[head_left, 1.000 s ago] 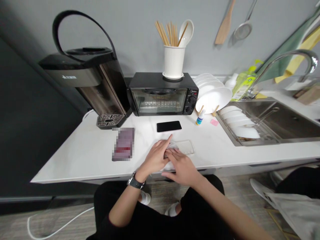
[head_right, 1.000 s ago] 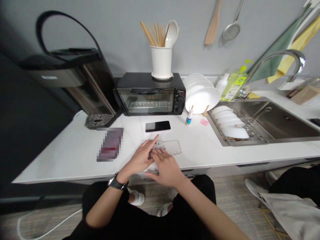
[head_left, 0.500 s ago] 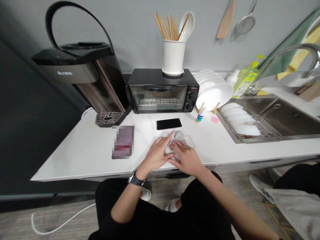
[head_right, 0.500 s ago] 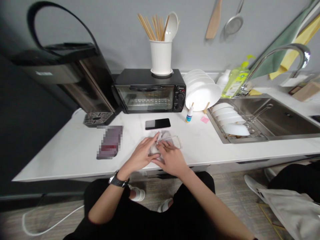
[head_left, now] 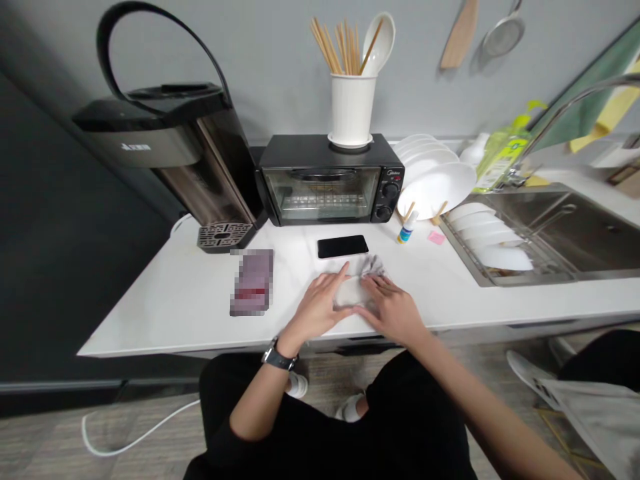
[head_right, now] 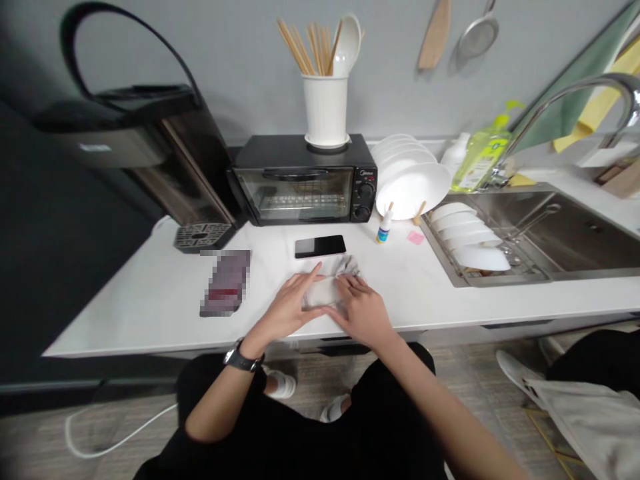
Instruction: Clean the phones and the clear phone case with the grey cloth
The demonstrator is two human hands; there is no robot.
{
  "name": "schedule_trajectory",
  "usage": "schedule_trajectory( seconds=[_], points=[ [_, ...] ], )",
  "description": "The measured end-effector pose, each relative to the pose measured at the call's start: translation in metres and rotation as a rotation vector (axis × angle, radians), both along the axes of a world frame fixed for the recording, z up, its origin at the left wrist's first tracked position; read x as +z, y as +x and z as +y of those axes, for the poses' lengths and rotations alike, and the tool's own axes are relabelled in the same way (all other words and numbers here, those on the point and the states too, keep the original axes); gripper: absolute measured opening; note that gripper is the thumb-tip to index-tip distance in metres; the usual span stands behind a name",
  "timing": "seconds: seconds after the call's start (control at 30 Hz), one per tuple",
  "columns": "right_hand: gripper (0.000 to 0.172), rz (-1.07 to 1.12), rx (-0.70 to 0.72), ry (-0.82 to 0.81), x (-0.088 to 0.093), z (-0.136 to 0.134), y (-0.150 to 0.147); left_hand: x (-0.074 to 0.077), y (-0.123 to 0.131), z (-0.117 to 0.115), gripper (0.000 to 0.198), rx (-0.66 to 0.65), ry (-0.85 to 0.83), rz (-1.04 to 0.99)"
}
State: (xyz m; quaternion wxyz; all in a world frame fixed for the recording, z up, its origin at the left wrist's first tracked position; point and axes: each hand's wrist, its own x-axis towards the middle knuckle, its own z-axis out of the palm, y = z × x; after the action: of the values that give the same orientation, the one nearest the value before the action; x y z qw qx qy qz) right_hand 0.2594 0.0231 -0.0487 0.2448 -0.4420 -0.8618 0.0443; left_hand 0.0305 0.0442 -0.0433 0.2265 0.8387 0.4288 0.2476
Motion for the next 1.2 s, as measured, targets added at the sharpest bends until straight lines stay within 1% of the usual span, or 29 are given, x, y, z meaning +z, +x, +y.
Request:
schedule_trajectory(
  seconds=[0.03,0.1,0.13,0.17,0.2,0.23,0.3,0.33,0.37,0.4,0.43,0.5,0.53,0.6,0.63,0.67,0.73,0.83,0.9,0.97,1.03,1.07,1.13,1.2],
  points=[
    [0.052,0.024,0.063,-0.025,0.001,-0.002,-0.013,0.0,0.0,0.0,0.102,0.004,-0.005,0.005],
    [0.047,0.064,0.189,-0.094,0.003,-0.005,-0.028,-0.001,-0.002,-0.001,0.102,0.017,-0.015,0.016],
    [0.043,0.073,0.221,-0.12,0.004,-0.005,-0.027,-0.001,-0.002,-0.002,0.102,0.027,-0.016,0.018],
    [0.039,0.072,0.214,-0.131,0.005,-0.004,-0.021,-0.002,-0.003,-0.003,0.103,0.034,-0.014,0.016],
    [0.035,0.059,0.17,-0.125,0.006,-0.003,-0.011,-0.002,-0.003,-0.003,0.105,0.038,-0.011,0.011],
    [0.031,0.039,0.097,-0.106,0.006,-0.001,0.001,-0.002,-0.003,-0.004,0.106,0.039,-0.01,0.003],
    [0.029,-0.004,-0.078,-0.052,0.006,0.0,0.024,-0.002,-0.003,-0.004,0.108,0.031,-0.014,-0.01],
    [0.03,-0.015,-0.134,-0.031,0.006,-0.001,0.03,-0.002,-0.002,-0.004,0.109,0.026,-0.016,-0.014],
    [0.03,-0.012,-0.142,-0.027,0.005,-0.002,0.032,-0.002,-0.002,-0.003,0.11,0.021,-0.016,-0.013],
    [0.03,0.005,-0.097,-0.041,0.005,-0.004,0.028,-0.002,-0.001,-0.003,0.109,0.021,-0.014,-0.008],
    [0.031,0.03,-0.016,-0.066,0.004,-0.006,0.021,-0.001,-0.001,-0.002,0.108,0.022,-0.013,0.001],
    [0.032,0.077,0.157,-0.119,0.003,-0.004,-0.001,-0.001,-0.002,-0.001,0.105,0.031,-0.019,0.024],
    [0.033,0.084,0.215,-0.137,0.003,-0.001,-0.011,-0.001,-0.002,0.0,0.103,0.031,-0.024,0.032],
    [0.033,0.065,0.263,-0.14,0.005,0.01,-0.024,-0.001,-0.004,0.0,0.101,0.02,-0.03,0.031],
    [0.033,0.05,0.268,-0.131,0.006,0.015,-0.024,-0.002,-0.005,0.0,0.1,0.014,-0.029,0.024],
    [0.034,0.037,0.268,-0.118,0.007,0.019,-0.02,-0.002,-0.005,0.0,0.101,0.011,-0.028,0.017],
    [0.038,0.011,0.243,-0.088,0.008,0.022,-0.001,-0.003,-0.005,-0.001,0.103,0.026,-0.025,0.005],
    [0.035,-0.03,0.137,-0.069,0.01,0.011,0.033,-0.003,-0.004,-0.001,0.107,0.034,-0.022,-0.015],
    [0.033,-0.036,0.096,-0.085,0.013,0.002,0.044,-0.003,-0.002,0.0,0.109,0.02,-0.02,-0.022],
    [0.034,-0.019,0.145,-0.121,0.015,-0.003,0.037,-0.004,-0.002,0.002,0.111,0.014,-0.022,-0.019],
    [0.036,0.01,0.247,-0.148,0.016,-0.001,0.015,-0.005,-0.003,0.004,0.109,0.033,-0.033,-0.005],
    [0.036,0.019,0.296,-0.152,0.016,0.004,0.003,-0.005,-0.004,0.005,0.107,0.044,-0.042,-0.001],
    [0.034,0.014,0.346,-0.138,0.015,0.015,-0.018,-0.005,-0.006,0.005,0.102,0.052,-0.058,0.0],
    [0.033,-0.002,0.361,-0.111,0.013,0.026,-0.023,-0.005,-0.008,0.004,0.101,0.033,-0.057,-0.017]
  ],
)
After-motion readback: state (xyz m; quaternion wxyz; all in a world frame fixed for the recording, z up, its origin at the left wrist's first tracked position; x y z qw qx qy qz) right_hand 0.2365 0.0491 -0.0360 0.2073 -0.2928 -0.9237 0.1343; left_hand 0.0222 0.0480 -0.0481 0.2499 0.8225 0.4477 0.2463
